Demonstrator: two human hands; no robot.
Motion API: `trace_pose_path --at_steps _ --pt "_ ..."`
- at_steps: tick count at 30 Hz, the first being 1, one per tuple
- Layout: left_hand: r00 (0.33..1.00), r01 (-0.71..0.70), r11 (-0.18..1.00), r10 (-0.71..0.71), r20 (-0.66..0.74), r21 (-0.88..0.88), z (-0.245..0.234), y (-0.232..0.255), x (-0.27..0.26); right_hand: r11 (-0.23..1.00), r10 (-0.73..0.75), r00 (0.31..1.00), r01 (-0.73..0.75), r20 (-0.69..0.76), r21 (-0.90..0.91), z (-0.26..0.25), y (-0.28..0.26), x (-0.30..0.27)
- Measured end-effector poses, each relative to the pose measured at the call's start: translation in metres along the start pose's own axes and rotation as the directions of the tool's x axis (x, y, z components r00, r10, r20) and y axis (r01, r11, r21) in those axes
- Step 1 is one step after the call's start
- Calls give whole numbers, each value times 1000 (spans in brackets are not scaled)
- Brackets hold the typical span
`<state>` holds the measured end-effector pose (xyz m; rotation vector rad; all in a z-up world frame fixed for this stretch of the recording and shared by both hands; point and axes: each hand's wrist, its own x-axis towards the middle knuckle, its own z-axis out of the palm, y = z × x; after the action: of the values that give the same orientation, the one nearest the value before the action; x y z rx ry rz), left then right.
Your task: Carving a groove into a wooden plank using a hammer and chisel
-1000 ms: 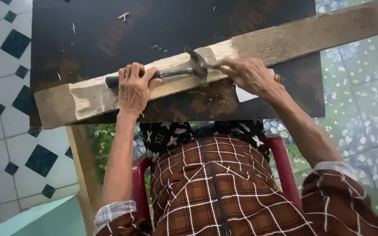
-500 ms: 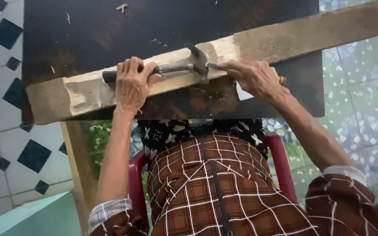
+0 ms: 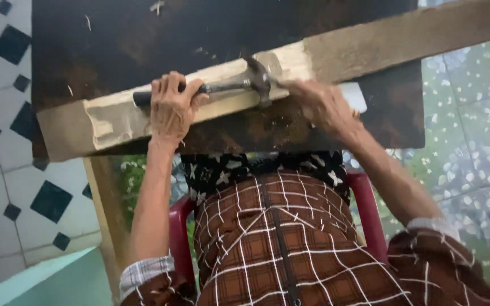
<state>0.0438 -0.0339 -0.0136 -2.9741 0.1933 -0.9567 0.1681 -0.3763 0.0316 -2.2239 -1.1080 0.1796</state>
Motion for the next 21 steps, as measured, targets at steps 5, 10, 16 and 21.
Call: trace_pose_path --at_steps 5,10,16,21 --pt "1000 -3 1000 4 -15 13 12 -2 -6 997 33 998 -37 -50 -69 6 -7 2" --pt "999 10 1000 -10 -47 6 4 -1 4 996 74 996 -76 -57 -36 4 -15 0" --pt "998 -11 1000 12 -64 11 4 -2 -2 993 -29 997 20 -76 -118 9 -9 2" --pt "1000 -5 1000 5 -21 -18 -4 1 1 991 57 997 -63 -47 -121 3 -20 5"
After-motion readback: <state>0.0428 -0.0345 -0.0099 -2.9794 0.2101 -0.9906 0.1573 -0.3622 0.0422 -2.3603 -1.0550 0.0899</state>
